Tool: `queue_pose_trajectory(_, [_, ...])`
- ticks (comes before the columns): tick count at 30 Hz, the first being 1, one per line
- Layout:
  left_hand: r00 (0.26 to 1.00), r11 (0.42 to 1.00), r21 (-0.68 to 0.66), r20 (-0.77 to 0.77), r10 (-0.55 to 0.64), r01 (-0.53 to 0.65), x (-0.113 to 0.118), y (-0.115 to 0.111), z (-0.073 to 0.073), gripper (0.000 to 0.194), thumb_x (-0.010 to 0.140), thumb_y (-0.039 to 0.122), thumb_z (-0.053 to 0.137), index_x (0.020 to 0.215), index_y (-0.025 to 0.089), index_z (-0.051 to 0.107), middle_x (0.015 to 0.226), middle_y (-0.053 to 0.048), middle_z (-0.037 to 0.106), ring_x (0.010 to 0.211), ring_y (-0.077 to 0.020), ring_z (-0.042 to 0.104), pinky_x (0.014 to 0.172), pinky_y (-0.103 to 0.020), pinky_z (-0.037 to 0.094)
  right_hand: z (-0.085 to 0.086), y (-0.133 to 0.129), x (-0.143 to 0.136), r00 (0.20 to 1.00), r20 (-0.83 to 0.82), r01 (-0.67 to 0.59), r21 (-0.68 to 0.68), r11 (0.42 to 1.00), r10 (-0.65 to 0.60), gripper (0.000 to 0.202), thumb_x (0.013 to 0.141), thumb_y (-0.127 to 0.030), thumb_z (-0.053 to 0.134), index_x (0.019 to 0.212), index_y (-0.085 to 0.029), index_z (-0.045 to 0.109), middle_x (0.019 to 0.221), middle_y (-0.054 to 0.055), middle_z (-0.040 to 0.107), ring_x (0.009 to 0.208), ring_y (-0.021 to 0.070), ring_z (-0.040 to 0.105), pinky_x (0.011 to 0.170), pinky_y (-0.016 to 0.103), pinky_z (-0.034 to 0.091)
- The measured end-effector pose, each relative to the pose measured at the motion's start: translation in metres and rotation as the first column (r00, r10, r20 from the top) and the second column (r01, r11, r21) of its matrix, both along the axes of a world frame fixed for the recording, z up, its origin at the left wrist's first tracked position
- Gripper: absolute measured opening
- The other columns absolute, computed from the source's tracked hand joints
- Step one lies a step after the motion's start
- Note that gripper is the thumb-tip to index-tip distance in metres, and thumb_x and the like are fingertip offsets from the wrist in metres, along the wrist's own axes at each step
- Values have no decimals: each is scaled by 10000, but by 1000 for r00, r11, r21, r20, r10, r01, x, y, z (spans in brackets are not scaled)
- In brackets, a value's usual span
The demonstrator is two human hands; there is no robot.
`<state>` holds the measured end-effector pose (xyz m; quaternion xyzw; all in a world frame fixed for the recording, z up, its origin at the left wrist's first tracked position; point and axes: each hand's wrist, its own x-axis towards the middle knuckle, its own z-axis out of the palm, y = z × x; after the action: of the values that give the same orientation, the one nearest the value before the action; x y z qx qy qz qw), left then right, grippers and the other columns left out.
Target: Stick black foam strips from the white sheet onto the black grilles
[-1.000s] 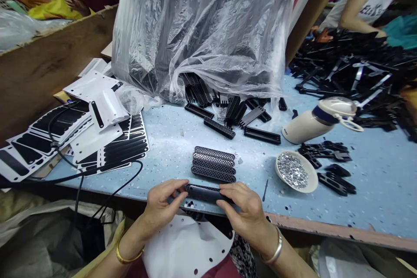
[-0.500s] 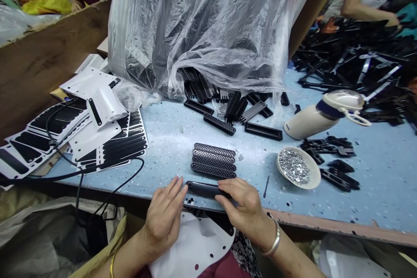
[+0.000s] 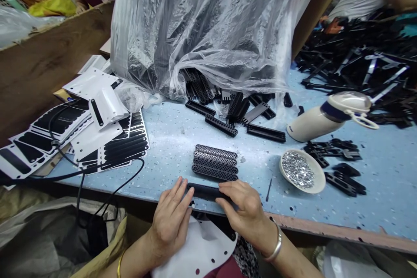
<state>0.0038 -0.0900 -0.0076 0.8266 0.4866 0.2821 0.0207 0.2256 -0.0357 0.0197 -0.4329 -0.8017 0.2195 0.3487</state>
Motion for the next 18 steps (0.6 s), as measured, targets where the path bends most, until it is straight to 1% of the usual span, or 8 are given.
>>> queue_pose_trajectory(5, [1000, 1000, 24, -1, 14, -14, 3, 2, 4, 462, 802, 11, 464, 1261, 45, 505, 1270, -260, 570, 1283, -368, 447, 874, -463, 449, 0, -1, -1, 1000, 19, 12, 27, 1000, -13, 101, 840, -198, 621, 915, -191, 689, 884, 81, 730, 777, 218, 687, 723, 376, 569])
queue_pose_trajectory(12, [1000, 999, 43, 22, 15, -16, 3, 2, 3, 440, 817, 8, 471, 1255, 46, 506, 1248, -255, 588, 1269, -351, 470, 862, -447, 450, 1, -1, -5, 1000, 6, 11, 87, 996, -11, 111, 841, -170, 611, 925, -174, 682, 843, 84, 724, 743, 213, 680, 664, 360, 566])
queue_pose_trajectory(15, [1000, 999, 42, 22, 18, -19, 2, 3, 3, 433, 820, 9, 488, 1251, 51, 511, 1241, -248, 596, 1271, -352, 467, 863, -446, 441, -1, -1, -5, 1000, -1, 10, 78, 997, -10, 108, 836, -165, 614, 918, -177, 683, 845, 80, 723, 750, 215, 680, 671, 359, 560])
queue_pose_trajectory(18, [998, 998, 37, 46, 46, -48, -1, 4, 1, 449, 830, 13, 488, 1278, 45, 483, 1225, -237, 610, 1254, -331, 492, 888, -439, 425, -3, -1, -3, 1000, 2, 1, 43, 999, -1, 104, 835, -165, 617, 915, -175, 682, 856, 80, 720, 765, 217, 676, 676, 360, 554])
